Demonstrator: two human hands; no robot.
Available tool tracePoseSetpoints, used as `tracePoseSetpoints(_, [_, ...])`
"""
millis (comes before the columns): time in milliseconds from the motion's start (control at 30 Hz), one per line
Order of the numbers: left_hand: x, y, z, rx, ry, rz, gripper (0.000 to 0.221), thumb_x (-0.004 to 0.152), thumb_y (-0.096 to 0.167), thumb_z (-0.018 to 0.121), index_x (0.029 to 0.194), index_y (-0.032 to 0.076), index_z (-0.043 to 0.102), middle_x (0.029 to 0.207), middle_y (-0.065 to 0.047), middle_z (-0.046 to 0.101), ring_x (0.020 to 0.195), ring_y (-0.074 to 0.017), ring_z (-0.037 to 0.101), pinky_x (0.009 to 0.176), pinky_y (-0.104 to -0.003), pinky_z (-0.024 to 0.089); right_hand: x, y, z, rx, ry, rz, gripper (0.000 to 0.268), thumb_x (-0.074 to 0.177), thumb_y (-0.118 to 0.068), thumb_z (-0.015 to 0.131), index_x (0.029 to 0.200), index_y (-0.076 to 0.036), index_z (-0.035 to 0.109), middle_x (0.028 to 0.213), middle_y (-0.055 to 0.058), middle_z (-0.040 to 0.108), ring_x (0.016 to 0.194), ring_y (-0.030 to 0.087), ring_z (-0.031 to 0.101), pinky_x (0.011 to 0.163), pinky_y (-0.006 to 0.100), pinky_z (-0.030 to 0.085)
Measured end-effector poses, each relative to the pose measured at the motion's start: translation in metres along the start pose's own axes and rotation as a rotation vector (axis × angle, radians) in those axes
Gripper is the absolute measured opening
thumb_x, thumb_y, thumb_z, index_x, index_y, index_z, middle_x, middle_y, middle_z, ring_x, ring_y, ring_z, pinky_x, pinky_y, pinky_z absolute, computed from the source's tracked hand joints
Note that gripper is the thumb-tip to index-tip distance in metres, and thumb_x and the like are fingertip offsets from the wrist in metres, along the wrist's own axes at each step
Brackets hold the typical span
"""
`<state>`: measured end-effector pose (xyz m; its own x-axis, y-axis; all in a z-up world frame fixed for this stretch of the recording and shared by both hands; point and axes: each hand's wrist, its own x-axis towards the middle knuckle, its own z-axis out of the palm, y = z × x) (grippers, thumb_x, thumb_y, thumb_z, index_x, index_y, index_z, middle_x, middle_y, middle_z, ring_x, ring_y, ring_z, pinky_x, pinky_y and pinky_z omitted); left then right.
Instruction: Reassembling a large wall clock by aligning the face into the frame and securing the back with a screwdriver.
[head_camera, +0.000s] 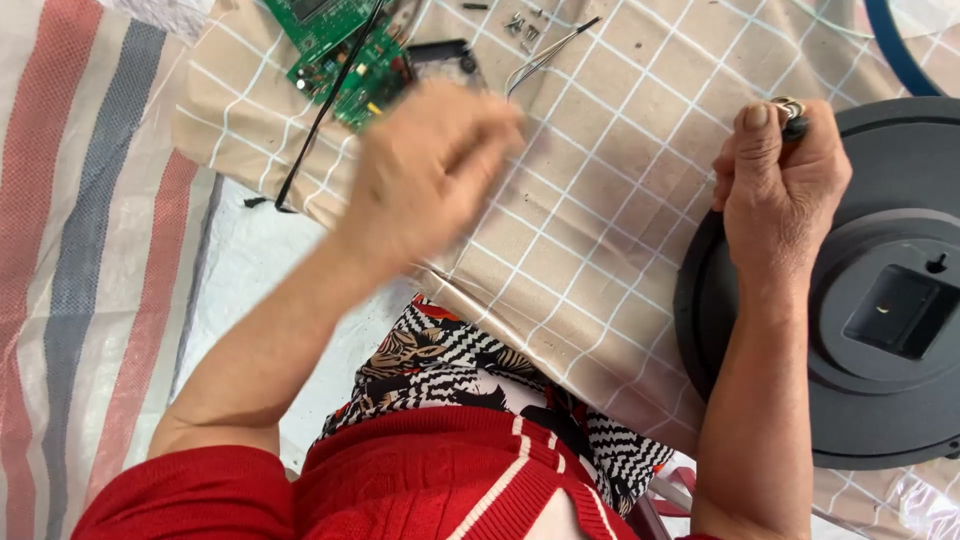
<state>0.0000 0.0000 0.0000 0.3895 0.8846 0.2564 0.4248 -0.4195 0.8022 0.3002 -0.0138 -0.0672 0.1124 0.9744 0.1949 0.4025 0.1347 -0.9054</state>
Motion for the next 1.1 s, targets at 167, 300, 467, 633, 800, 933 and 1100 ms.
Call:
tracePoseSetpoints(167, [-0.074, -0.011, 0.077, 0.001, -0.145, 0.269, 0.012, 0.100, 0.002, 0.068, 0.110, 0.009, 0.068, 0.086, -0.006, 0.068, 0.066, -0.0148, 0.060, 0.055, -0.023, 0.055, -0.002, 0.007, 0.005, -0.059, -0.006, -0.053, 0.035, 0.126, -0.030, 0.058, 0.105, -0.006, 0.043, 0.079, 0.010, 0.053, 0.058, 0.016, 0.049, 0.050, 0.030, 0.039])
tracePoseSetpoints(300, [-0.092, -0.010, 0.095, -0.067, -0.197, 0.294, 0.012, 0.098, 0.012, 0.073, 0.109, 0.010, 0.071, 0.087, -0.001, 0.064, 0.066, -0.0162, 0.064, 0.056, -0.032, 0.057, -0.002, 0.013, 0.007, -0.306, 0.001, -0.205, 0.022, 0.126, -0.001, 0.070, 0.112, 0.000, 0.053, 0.101, 0.012, 0.052, 0.085, 0.022, 0.047, 0.069, 0.037, 0.040])
tracePoseSetpoints(467, [-0.074, -0.005, 0.083, -0.210, -0.185, 0.307, 0.012, 0.096, 0.006, 0.072, 0.108, 0.003, 0.071, 0.098, -0.011, 0.071, 0.082, -0.0233, 0.069, 0.080, -0.034, 0.056, -0.017, 0.015, 0.047, -0.546, 0.000, -0.153, 0.032, 0.100, -0.007, 0.062, 0.132, -0.007, 0.057, 0.116, 0.017, 0.067, 0.098, 0.037, 0.066, 0.088, 0.047, 0.049])
tracePoseSetpoints(633, [-0.066, -0.020, 0.085, -0.231, -0.208, 0.197, 0.010, 0.094, -0.001, 0.068, 0.104, -0.001, 0.070, 0.103, -0.013, 0.071, 0.085, -0.0193, 0.070, 0.075, -0.027, 0.058, -0.047, -0.060, 0.013, -0.233, -0.072, -0.125, 0.044, 0.094, 0.006, 0.057, 0.137, 0.000, 0.050, 0.117, 0.018, 0.067, 0.107, 0.032, 0.066, 0.095, 0.040, 0.051])
tracePoseSetpoints(800, [-0.059, -0.040, 0.093, -0.069, -0.117, 0.016, 0.019, 0.095, 0.006, 0.067, 0.113, 0.002, 0.073, 0.097, -0.013, 0.076, 0.076, -0.0164, 0.069, 0.061, -0.026, 0.059, -0.111, -0.066, -0.099, -0.372, 0.466, -0.075, 0.014, 0.112, 0.005, 0.059, 0.126, 0.002, 0.062, 0.127, 0.017, 0.063, 0.100, 0.024, 0.066, 0.085, 0.031, 0.057])
tracePoseSetpoints(933, [-0.006, 0.014, 0.102, -0.216, -0.359, -0.373, 0.042, 0.096, 0.017, 0.061, 0.137, 0.012, 0.063, 0.122, -0.014, 0.071, 0.106, -0.0234, 0.072, 0.091, -0.033, 0.066, -0.171, -0.016, -0.162, -0.294, 0.831, 0.215, 0.004, 0.124, 0.000, 0.060, 0.122, -0.002, 0.057, 0.103, 0.009, 0.062, 0.073, 0.011, 0.060, 0.056, 0.021, 0.057])
tracePoseSetpoints(1100, [0.034, 0.025, 0.126, -0.298, -0.479, -0.605, 0.057, 0.095, 0.031, 0.060, 0.149, 0.014, 0.049, 0.134, -0.008, 0.068, 0.082, -0.0100, 0.070, 0.058, -0.020, 0.059, -0.220, 0.027, -0.176, -0.226, 1.020, 0.529, 0.015, 0.110, -0.018, 0.066, 0.114, -0.010, 0.054, 0.111, 0.006, 0.071, 0.052, 0.005, 0.038, 0.039, 0.023, 0.032])
